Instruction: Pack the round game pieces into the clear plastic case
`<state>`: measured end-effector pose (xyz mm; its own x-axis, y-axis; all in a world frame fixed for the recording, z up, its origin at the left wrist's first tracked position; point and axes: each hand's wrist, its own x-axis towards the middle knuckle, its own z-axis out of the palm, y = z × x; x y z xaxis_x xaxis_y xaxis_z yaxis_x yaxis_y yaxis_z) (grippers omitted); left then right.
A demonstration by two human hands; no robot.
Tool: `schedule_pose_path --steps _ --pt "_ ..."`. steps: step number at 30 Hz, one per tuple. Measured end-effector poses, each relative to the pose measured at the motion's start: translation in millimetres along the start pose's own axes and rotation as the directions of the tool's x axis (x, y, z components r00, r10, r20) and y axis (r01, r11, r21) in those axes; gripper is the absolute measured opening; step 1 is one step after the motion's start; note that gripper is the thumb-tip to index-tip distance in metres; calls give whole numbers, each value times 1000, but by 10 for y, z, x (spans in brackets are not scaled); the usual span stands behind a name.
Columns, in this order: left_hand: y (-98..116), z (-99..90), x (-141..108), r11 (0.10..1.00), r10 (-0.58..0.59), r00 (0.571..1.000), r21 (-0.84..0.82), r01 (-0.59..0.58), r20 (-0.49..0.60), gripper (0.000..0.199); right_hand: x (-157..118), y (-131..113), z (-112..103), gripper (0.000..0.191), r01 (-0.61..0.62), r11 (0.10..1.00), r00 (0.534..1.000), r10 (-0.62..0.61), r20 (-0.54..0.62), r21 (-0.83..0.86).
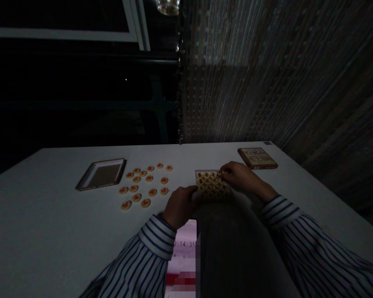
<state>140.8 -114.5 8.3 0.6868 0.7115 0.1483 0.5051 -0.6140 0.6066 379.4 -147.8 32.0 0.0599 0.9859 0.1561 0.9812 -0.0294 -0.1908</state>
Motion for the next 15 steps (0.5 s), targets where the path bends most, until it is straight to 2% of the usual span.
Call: schedule_pose_path --steps 5,15 --pt "14 -25 -10 1000 -18 999 -2 18 38 36 35 -7 -15 30 3 999 999 -1 39 -33" --pt "-3 -7 -3 1000 13 1000 15 -13 13 33 56 7 -23 30 6 999 997 -3 77 -37"
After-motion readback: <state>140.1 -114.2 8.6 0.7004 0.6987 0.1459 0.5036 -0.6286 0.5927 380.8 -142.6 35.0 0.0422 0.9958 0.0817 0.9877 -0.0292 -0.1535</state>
